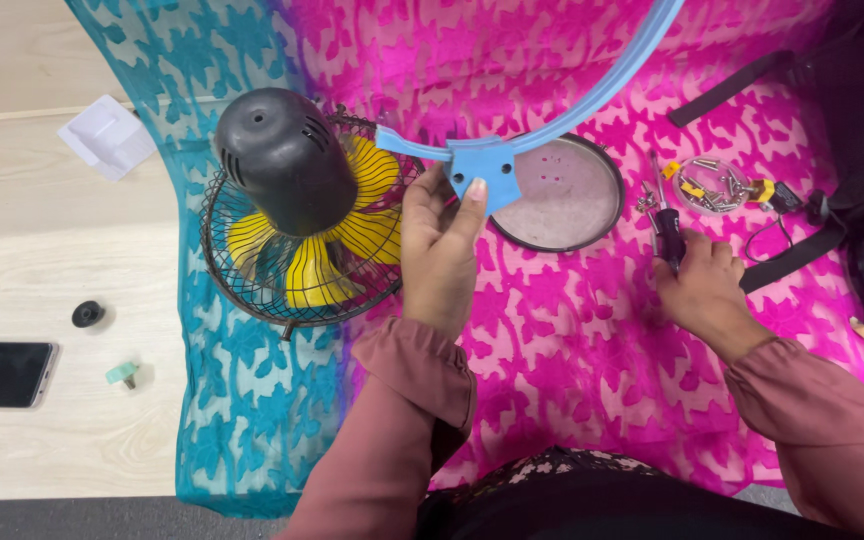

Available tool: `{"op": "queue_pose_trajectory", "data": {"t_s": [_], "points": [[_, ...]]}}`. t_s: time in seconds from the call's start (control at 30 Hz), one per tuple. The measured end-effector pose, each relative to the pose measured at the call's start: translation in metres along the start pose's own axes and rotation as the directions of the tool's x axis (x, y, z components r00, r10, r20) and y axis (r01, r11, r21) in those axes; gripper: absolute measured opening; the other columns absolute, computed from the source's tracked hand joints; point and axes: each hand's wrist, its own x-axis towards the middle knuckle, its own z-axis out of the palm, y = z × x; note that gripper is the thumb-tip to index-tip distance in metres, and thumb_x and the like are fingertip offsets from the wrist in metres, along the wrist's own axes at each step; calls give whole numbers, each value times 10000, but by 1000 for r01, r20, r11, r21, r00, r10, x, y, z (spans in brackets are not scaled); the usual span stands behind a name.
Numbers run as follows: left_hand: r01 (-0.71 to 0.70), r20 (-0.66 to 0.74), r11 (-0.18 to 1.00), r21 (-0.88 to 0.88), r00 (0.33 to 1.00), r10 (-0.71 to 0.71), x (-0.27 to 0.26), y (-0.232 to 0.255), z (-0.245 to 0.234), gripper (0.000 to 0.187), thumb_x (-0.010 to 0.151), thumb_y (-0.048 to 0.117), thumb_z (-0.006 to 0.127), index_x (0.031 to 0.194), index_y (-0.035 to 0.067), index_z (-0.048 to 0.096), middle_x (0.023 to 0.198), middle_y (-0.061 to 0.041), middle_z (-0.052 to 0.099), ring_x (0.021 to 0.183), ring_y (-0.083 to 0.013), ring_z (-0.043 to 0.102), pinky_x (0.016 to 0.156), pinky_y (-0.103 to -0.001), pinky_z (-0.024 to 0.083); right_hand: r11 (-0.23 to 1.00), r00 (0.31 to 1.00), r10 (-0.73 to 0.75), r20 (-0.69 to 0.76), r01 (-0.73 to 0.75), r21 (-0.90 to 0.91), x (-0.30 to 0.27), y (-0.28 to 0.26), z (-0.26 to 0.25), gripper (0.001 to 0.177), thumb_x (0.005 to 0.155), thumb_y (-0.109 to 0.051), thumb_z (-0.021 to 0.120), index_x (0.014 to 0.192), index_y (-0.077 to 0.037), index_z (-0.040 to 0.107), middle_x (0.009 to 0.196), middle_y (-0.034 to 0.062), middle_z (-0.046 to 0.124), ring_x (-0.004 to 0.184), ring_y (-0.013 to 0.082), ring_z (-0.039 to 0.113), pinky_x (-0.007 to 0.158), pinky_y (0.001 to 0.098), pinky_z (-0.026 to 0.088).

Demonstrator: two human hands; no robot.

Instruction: The person aligns a light blue plastic bracket to a round metal fan base and secures it using a screwdriver. They insert and tighten multiple screws into the base while holding the bracket in place.

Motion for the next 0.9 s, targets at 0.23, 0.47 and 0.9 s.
{"op": "queue_pose_trajectory", "data": {"t_s": [0.23,0.47,0.9], "points": [[19,-9,998,-55,1000,-20,-5,-12,0,539,992,151,668,1411,-74,414,1310,-156,596,1179,-174,587,1037,-308,488,957,971,-204,-126,225,185,19,-66,-79,705,964,-468,670,1457,0,485,1409,278,455,1283,435,458,1061,530,390],[72,-8,997,-7,997,-72,-5,-34,2,543,982,168,683,1410,-69,447,1285,-147,599,1158,-173,591,1002,-303,496,297,899,-356,253,-148,944,5,-143,-109,683,1011,-602,419,1397,-44,494,1278,122,582,1108,198,563,948,381,478],[30,136,973,228,989,-62,-7,-27,-7,540,927,184,719,1370,-21,489,1262,-160,647,1150,-227,655,910,-342,573,111,842,-338,422,-409,906,-19,-182,-90,461,935,-222,637,1359,-176,464,1339,55,602,1231,241,601,1009,441,532]]}}
